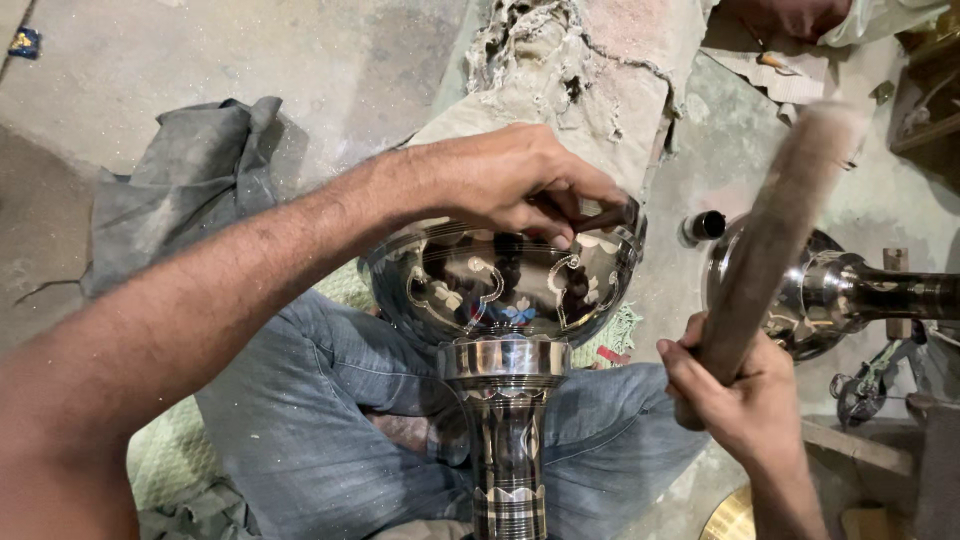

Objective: The person uses a chisel and wooden mallet to engrave decorative patterns on a polished metal vessel. They repeatedly tap the chisel along the surface to create fine lines and shapes.

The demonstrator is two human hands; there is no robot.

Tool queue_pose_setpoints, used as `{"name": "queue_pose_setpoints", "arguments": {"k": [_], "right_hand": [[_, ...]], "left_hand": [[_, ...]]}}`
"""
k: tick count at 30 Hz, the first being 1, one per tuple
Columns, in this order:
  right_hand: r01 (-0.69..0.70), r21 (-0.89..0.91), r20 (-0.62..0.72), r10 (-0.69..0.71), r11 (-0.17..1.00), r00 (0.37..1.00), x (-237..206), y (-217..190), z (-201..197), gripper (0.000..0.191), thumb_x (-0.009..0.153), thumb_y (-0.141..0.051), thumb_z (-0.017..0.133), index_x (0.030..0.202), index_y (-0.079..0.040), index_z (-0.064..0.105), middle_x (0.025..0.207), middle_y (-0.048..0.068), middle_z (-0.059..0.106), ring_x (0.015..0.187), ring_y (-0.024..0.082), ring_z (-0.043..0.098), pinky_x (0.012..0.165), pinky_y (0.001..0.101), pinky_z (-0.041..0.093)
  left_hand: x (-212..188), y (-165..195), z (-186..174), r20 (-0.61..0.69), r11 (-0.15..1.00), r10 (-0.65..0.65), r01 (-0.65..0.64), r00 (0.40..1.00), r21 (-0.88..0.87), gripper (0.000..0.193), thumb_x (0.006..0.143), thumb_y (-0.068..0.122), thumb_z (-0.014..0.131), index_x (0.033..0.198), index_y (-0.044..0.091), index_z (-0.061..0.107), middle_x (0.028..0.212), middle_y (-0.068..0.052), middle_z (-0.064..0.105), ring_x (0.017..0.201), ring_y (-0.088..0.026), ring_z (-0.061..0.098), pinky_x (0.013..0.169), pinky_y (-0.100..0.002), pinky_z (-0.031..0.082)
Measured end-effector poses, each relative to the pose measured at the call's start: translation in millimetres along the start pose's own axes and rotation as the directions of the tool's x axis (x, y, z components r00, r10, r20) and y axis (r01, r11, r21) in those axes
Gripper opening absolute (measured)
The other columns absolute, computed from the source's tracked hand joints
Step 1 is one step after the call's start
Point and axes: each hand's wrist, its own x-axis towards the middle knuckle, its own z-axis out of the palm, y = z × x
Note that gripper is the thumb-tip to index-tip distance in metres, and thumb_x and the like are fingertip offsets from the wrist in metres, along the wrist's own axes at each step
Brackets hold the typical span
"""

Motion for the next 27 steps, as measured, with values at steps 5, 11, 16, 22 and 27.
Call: {"name": "queue_pose_setpoints", "arguments": {"k": [5,11,16,22,27], "right_hand": [[-0.115,0.143,-0.049,0.123,0.983,0.991,-5.9,-4.0,4.7,0.022,0.083,-0.013,0.078,0.099,-0.004,0.067,0.063,0.008,0.066,0.046,0.014,0.06,0.04,0.0296,0.049],[-0.117,0.161,-0.108,0.135,0.98,0.985,-13.6,-10.1,12.9,0.037,0.089,-0.011,0.082,0.122,-0.006,0.068,0.062,0.01,0.065,0.049,0.016,0.06,0.043,0.0311,0.047],[0.006,0.18,-0.099,0.013,0.984,0.995,-18.5,-9.3,21.4,0.02,0.086,-0.015,0.08,0.092,-0.003,0.066,0.065,0.003,0.063,0.052,0.009,0.06,0.046,0.0263,0.047],[0.09,0.118,-0.095,-0.079,0.989,0.992,-23.4,1.4,30.6,0.018,0.087,-0.015,0.079,0.082,-0.004,0.065,0.062,0.003,0.065,0.048,0.01,0.06,0.044,0.0258,0.048],[0.001,-0.148,-0.125,-0.019,0.989,0.992,-30.3,9.3,34.7,0.021,0.083,-0.015,0.081,0.09,-0.002,0.065,0.064,0.005,0.065,0.049,0.013,0.062,0.044,0.0284,0.052]], "left_hand": [[1.3,3.5,-5.2,0.066,1.0,-0.016,0.016,0.998,0.004,0.057,0.085,0.028,0.081,0.139,0.018,0.062,0.107,-0.004,0.08,0.093,-0.017,0.078,0.086,-0.038,0.063],[5.5,5.6,-6.3,0.087,0.999,0.049,-0.047,0.995,-0.022,0.058,0.084,0.027,0.079,0.139,0.019,0.061,0.111,-0.003,0.079,0.093,-0.018,0.079,0.087,-0.04,0.063],[5.5,4.9,-7.3,0.097,0.994,0.106,-0.105,0.99,-0.013,0.054,0.087,0.024,0.08,0.137,0.018,0.062,0.11,-0.004,0.079,0.094,-0.018,0.078,0.086,-0.041,0.062],[4.5,10.1,-11.2,0.152,0.998,0.066,-0.064,0.986,-0.021,0.053,0.087,0.012,0.075,0.137,0.021,0.063,0.102,0.001,0.082,0.087,-0.012,0.079,0.082,-0.035,0.065],[1.8,11.0,-12.2,0.085,0.981,0.191,-0.186,0.978,-0.06,0.053,0.084,0.008,0.078,0.135,0.016,0.064,0.106,-0.002,0.08,0.088,-0.012,0.078,0.082,-0.034,0.064]]}}
